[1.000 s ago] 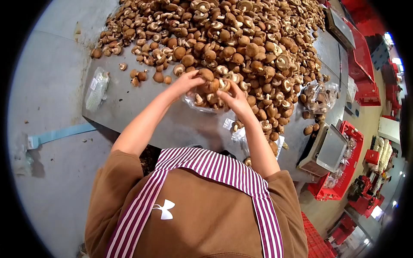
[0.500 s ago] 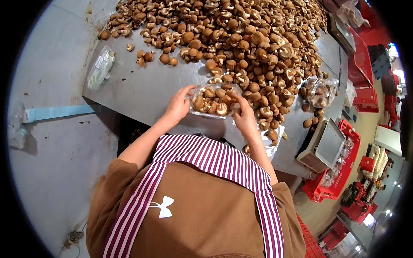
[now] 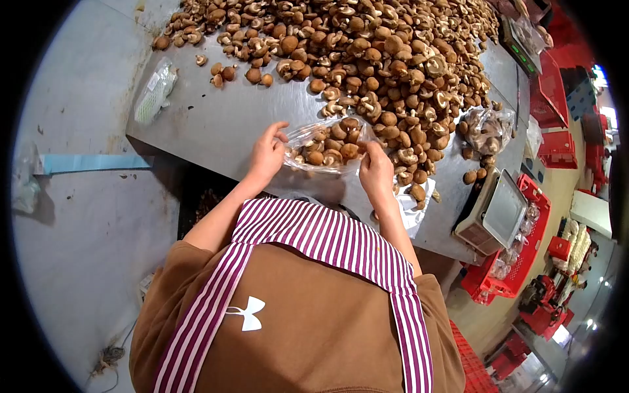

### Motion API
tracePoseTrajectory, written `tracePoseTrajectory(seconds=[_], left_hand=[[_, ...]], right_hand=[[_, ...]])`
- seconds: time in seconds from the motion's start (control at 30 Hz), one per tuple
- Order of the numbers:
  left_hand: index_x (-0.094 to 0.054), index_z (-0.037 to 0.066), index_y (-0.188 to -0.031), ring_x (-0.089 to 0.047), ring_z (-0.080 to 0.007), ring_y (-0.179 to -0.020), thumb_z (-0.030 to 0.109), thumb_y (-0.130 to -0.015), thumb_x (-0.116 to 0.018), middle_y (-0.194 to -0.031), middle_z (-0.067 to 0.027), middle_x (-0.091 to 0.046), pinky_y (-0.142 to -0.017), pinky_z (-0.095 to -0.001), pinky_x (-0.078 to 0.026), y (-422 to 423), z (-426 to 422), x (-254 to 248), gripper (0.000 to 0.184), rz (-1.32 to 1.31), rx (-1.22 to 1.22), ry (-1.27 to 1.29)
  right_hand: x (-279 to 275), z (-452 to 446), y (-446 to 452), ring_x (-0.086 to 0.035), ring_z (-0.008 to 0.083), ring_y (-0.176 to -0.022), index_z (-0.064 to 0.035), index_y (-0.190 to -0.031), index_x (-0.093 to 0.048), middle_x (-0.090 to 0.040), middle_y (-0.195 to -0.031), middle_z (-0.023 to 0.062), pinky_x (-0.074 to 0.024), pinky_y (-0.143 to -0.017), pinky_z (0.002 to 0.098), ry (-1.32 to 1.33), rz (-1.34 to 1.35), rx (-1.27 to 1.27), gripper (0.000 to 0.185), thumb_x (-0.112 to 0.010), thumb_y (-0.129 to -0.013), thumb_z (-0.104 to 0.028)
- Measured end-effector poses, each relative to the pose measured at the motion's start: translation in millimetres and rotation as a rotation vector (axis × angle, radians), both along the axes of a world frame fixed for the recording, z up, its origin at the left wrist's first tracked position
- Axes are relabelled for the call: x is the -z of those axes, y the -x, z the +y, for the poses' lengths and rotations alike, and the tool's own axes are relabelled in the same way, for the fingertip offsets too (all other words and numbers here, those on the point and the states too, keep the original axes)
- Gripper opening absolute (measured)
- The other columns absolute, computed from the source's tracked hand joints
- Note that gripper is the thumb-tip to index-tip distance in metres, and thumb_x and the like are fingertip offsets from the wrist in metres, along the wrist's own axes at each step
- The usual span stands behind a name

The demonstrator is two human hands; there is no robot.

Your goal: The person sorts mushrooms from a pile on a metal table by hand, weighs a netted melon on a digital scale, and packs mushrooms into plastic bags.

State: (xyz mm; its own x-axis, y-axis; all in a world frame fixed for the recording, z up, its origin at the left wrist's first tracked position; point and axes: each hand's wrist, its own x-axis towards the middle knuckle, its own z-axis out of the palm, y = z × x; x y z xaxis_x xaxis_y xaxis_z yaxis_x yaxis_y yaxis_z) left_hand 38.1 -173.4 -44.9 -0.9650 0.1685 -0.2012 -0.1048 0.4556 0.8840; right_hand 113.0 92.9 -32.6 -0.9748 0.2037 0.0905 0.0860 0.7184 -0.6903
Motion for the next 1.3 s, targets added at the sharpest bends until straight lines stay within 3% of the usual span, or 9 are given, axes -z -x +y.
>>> tracePoseTrajectory(seconds=[0.03, 0.17, 0.43, 0.63, 0.73, 0.97, 1.1, 1.2, 1.3], left_hand=[[-0.055, 0.006, -0.130, -0.052, -0.0038, -0.058, -0.009, -0.084, -0.044, -0.093, -0.0027, -0.059, -0.054, -0.0227, -0.043, -1.5, 3.0, -5.5, 0.050, -0.040, -0.004, -0.019], [-0.054, 0.005, -0.131, -0.052, -0.0034, -0.059, -0.009, -0.084, -0.044, -0.094, -0.0023, -0.060, -0.054, -0.0226, -0.042, -4.3, 5.3, -2.4, 0.050, -0.051, -0.053, -0.079], [-0.050, 0.002, -0.134, -0.065, -0.0160, -0.069, -0.012, -0.083, -0.041, -0.097, -0.0071, -0.056, -0.065, -0.0269, -0.053, 0.0, 5.4, -0.8, 0.053, -0.133, -0.175, -0.292], [-0.053, 0.003, -0.131, -0.068, -0.0192, -0.067, -0.013, -0.082, -0.043, -0.095, -0.0093, -0.059, -0.061, -0.0295, -0.054, -2.9, -1.9, 16.1, 0.052, -0.121, -0.242, -0.358], [-0.051, 0.002, -0.133, -0.065, -0.0164, -0.074, -0.012, -0.083, -0.042, -0.098, -0.0074, -0.058, -0.070, -0.0284, -0.055, -3.4, 1.1, 9.6, 0.052, -0.192, -0.261, -0.370], [-0.052, 0.002, -0.132, -0.066, -0.0171, -0.073, -0.011, -0.084, -0.043, -0.098, -0.0071, -0.058, -0.070, -0.0283, -0.054, -2.9, 4.8, 8.8, 0.051, -0.202, -0.237, -0.351], [-0.054, 0.004, -0.129, -0.068, -0.0186, -0.067, -0.012, -0.081, -0.044, -0.094, -0.0087, -0.059, -0.060, -0.0276, -0.051, -6.2, 1.4, 15.1, 0.051, -0.155, -0.278, -0.395], [-0.054, 0.003, -0.128, -0.067, -0.0183, -0.067, -0.011, -0.081, -0.045, -0.095, -0.0086, -0.060, -0.061, -0.0277, -0.052, -8.0, 1.2, 12.5, 0.050, -0.185, -0.299, -0.417], [-0.054, 0.003, -0.128, -0.067, -0.0183, -0.068, -0.010, -0.081, -0.045, -0.096, -0.0088, -0.061, -0.061, -0.0282, -0.052, -6.5, 0.0, 17.1, 0.049, -0.181, -0.295, -0.402]], right_hand=[[-13.5, -5.1, 5.7, -0.065, 0.0388, -0.088, -0.0043, -0.107, -0.063, -0.065, -0.101, 0.0160, -0.0523, -0.074, 0.0457, 0.000, 0.000, -0.003, 0.024, -0.058, -0.085, 0.001], [-31.9, -26.1, 31.2, -0.063, 0.0377, -0.085, -0.0036, -0.102, -0.063, -0.059, -0.100, 0.0141, -0.0512, -0.071, 0.0470, -0.083, 0.048, 0.003, 0.017, -0.064, -0.086, -0.007], [39.5, -49.8, 59.4, -0.061, 0.0355, -0.084, -0.0034, -0.093, -0.062, -0.057, -0.091, 0.0154, -0.0507, -0.073, 0.0453, -0.407, 0.010, -0.224, 0.019, -0.071, -0.077, -0.009], [27.4, -48.7, 54.6, -0.061, 0.0336, -0.081, -0.0022, -0.090, -0.065, -0.060, -0.089, 0.0143, -0.0488, -0.072, 0.0436, 0.085, 0.074, -0.057, 0.014, -0.070, -0.082, -0.012], [30.5, -48.0, 50.8, -0.061, 0.0349, -0.084, -0.0014, -0.094, -0.063, -0.060, -0.091, 0.0152, -0.0490, -0.074, 0.0436, 0.102, 0.018, -0.059, 0.018, -0.068, -0.084, -0.014], [39.2, -69.6, 56.6, -0.061, 0.0379, -0.092, -0.0021, -0.097, -0.061, -0.060, -0.096, 0.0161, -0.0494, -0.077, 0.0458, -0.059, 0.030, -0.114, 0.020, -0.069, -0.085, -0.015], [46.6, -60.3, 51.4, -0.062, 0.0374, -0.086, -0.0007, -0.092, -0.061, -0.062, -0.093, 0.0168, -0.0490, -0.077, 0.0448, 0.194, 0.111, 0.076, 0.014, -0.067, -0.085, -0.012], [51.9, -49.0, 41.4, -0.062, 0.0347, -0.079, 0.0015, -0.090, -0.060, -0.063, -0.088, 0.0170, -0.0495, -0.075, 0.0432, 0.215, 0.110, 0.105, 0.014, -0.066, -0.086, -0.010], [50.0, -45.5, 35.3, -0.062, 0.0241, -0.070, 0.0013, -0.091, -0.059, -0.065, -0.082, 0.0118, -0.0513, -0.068, 0.0356, 0.486, 0.081, 0.149, 0.011, -0.064, -0.088, -0.008]])
